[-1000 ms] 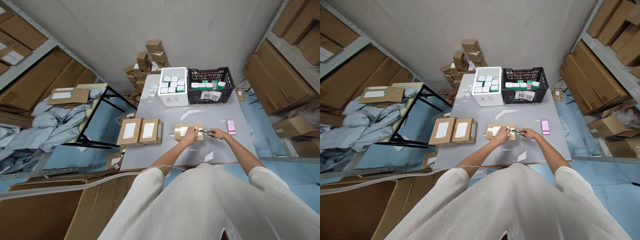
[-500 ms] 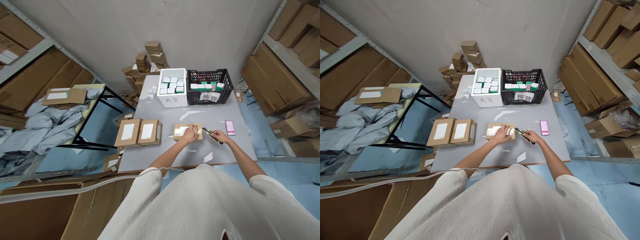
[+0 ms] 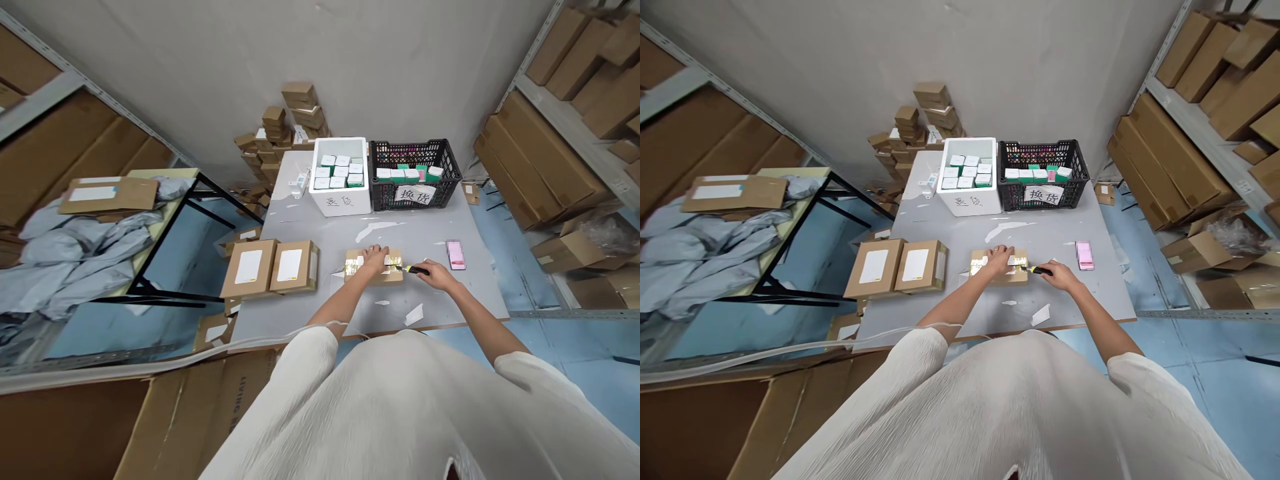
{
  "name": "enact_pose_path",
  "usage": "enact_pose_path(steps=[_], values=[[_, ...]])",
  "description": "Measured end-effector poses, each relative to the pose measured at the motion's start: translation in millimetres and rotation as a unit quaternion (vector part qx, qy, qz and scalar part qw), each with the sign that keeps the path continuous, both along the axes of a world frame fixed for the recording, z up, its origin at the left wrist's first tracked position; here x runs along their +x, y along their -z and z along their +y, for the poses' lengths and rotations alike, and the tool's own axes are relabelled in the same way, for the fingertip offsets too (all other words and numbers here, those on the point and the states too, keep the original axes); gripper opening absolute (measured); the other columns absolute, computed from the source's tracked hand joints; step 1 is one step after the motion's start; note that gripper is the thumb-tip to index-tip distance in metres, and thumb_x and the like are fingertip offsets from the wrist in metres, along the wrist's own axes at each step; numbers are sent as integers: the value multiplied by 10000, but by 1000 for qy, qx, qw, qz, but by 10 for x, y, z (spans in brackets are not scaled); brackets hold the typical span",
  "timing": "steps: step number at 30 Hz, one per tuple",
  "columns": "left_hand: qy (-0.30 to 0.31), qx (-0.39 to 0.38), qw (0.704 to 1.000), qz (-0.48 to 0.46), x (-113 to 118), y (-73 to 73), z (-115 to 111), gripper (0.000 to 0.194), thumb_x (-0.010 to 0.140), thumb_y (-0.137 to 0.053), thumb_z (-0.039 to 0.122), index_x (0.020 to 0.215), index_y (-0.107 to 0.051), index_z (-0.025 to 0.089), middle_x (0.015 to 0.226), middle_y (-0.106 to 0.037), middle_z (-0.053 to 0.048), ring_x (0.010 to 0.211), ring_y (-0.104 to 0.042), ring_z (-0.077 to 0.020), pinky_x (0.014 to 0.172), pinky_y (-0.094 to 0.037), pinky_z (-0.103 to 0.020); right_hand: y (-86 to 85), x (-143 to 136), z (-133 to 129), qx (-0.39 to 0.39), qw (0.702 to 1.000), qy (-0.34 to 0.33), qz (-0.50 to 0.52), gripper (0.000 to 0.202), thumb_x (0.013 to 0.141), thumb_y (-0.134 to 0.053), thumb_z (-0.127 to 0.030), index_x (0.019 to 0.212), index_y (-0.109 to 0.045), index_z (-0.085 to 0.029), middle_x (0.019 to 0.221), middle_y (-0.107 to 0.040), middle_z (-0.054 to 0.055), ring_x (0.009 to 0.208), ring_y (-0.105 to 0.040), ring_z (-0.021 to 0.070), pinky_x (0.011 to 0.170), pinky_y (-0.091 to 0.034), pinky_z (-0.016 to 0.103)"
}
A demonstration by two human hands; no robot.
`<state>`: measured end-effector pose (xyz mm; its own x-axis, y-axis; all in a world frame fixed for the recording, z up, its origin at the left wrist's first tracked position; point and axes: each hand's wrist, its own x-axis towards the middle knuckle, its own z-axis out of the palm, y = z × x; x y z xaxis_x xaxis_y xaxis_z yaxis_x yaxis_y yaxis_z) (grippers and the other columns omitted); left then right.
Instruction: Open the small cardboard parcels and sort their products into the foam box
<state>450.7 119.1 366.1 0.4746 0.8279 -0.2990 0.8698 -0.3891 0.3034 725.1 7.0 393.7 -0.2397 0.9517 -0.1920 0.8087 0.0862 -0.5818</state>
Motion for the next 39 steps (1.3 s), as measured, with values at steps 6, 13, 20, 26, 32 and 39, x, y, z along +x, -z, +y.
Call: enact_pose_path(steps=[6,13,20,26,32,39], values=[[20,41,998,-34,-74,63,-110,558,1043,-578,364,1589,-473,308,1545,-554,-184,1482,-441,-381,1177,-332,-578,25,-4,19,6,999,-4,-31,400,1009,-652,-324,1392,-767,-315,1221,-756,96,1091,-702,286,998,-541,389],[3,119,992,-42,-51,298,-341,615,1122,-338,378,1720,-356,238,1769,-374,-187,1657,-281,-364,1299,-209,-630,291,-49,-11,55,998,2,11,379,1008,-651,-332,1374,-743,-296,1290,-763,93,1195,-694,308,1080,-544,459],[-12,140,989,-54,-47,406,-365,627,1134,-280,398,1724,-390,213,1787,-362,-169,1678,-274,-357,1333,-180,-649,480,-52,-99,118,990,65,28,378,1018,-603,-380,1369,-718,-297,1250,-755,102,1154,-706,329,1035,-582,490],[-18,141,987,-73,-61,411,-425,632,1132,-305,401,1730,-384,213,1797,-343,-162,1694,-249,-343,1350,-147,-659,558,293,-60,138,977,161,2,480,980,-583,-392,1427,-655,-232,1323,-708,152,1234,-657,361,1079,-543,536],[-25,117,989,-87,-85,449,-419,724,1067,-442,410,1751,-336,199,1826,-275,-141,1716,-173,-345,1378,-59,-641,728,143,-54,89,974,204,46,459,944,-607,-431,1337,-699,-211,1261,-707,137,1182,-682,322,1070,-552,492],[-60,111,987,-95,-523,531,-474,841,1027,-531,636,1748,-336,248,1848,-194,-143,1719,-126,-381,1363,-47,-671,761,-40,-67,51,973,218,53,385,922,-662,-442,1234,-748,-233,1160,-755,107,1129,-702,313,1013,-570,437]])
